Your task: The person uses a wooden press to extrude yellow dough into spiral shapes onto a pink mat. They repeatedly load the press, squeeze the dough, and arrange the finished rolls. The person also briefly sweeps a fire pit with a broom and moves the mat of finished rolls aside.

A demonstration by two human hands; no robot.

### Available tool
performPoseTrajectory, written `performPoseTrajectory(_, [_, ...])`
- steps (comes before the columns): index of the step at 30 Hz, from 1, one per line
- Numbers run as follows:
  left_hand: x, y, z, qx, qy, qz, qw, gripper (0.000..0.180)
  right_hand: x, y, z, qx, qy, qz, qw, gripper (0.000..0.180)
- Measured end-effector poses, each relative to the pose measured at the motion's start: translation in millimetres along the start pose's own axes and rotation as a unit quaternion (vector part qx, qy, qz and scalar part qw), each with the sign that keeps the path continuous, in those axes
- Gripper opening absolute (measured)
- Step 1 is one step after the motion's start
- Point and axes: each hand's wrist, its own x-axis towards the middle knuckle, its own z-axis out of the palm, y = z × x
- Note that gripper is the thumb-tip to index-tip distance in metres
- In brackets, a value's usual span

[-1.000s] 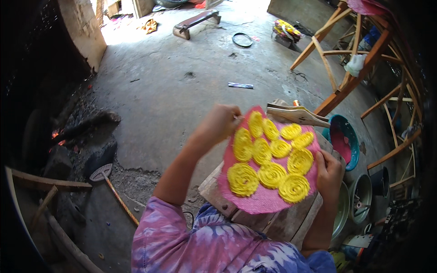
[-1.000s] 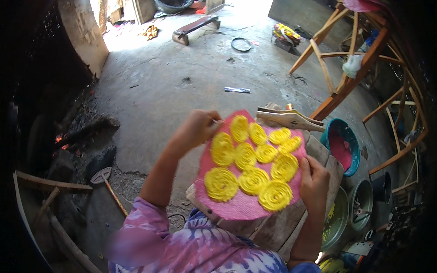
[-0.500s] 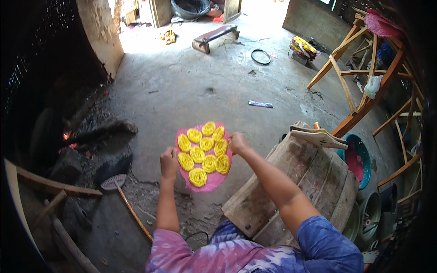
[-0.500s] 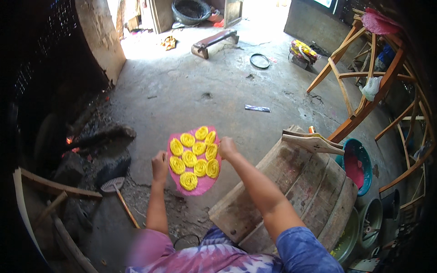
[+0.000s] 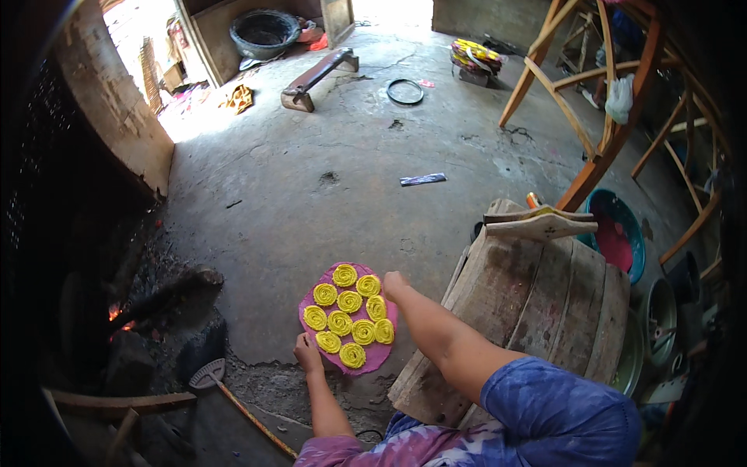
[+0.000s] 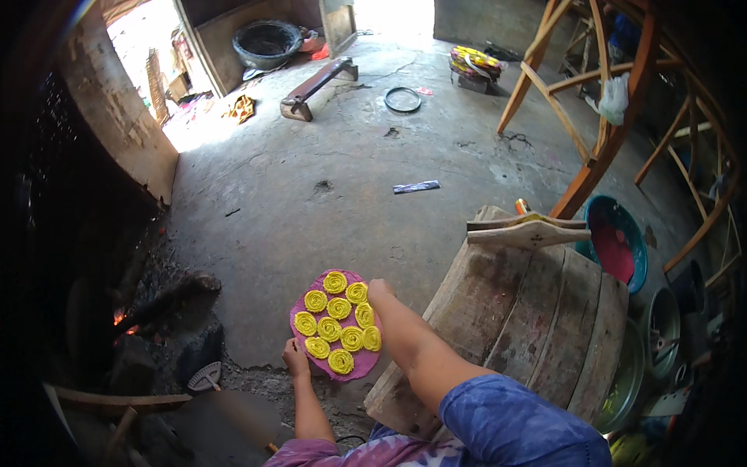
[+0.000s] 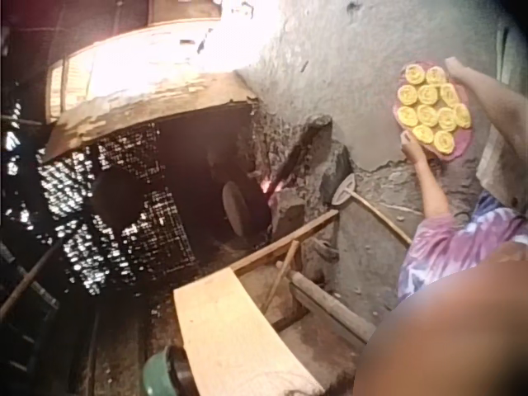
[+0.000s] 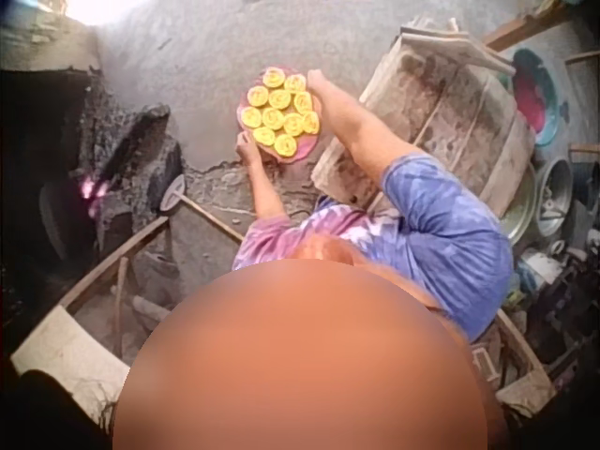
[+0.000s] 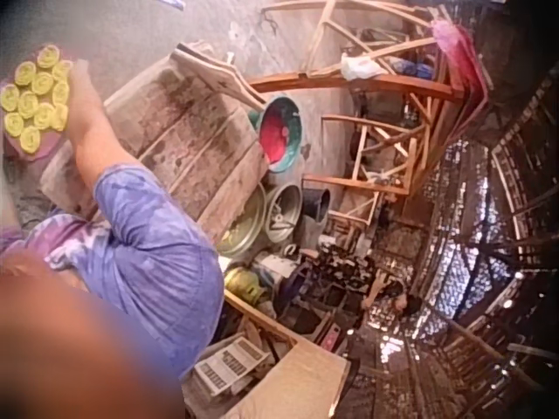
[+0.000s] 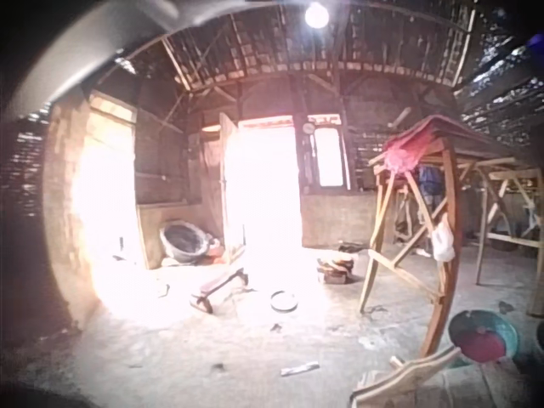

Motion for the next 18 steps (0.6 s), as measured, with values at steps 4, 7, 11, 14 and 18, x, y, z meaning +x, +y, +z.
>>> performPoseTrajectory(4, [-1, 4, -8, 0.036, 0.118, -0.034, 0.992, 0.019, -7, -14, -17, 0.033, 0.049, -0.033, 0.998, 0.025])
performPoseTrajectory(7, [7, 7, -28, -0.025, 0.073, -0.02, 0.997, 0.017, -7, -33, -33, 0.105, 0.112, -0.182, 0.971, 0.02])
performPoseTrajectory(11, [1, 43, -54, 0.014, 0.023, -0.014, 1.0, 0.02, -134, -36, -102, 0.262, 0.143, -0.29, 0.909, 0.019])
performPoseTrajectory(14, [6, 74, -62, -0.039, 0.014, 0.037, 0.998, 0.026, -231, 40, -142, 0.195, 0.185, -0.35, 0.897, 0.02])
performPoseTrajectory(18, [24, 129, -52, -0.131, -0.081, 0.08, 0.985, 0.025, -350, 182, -187, 0.173, 0.321, -0.17, 0.915, 0.016])
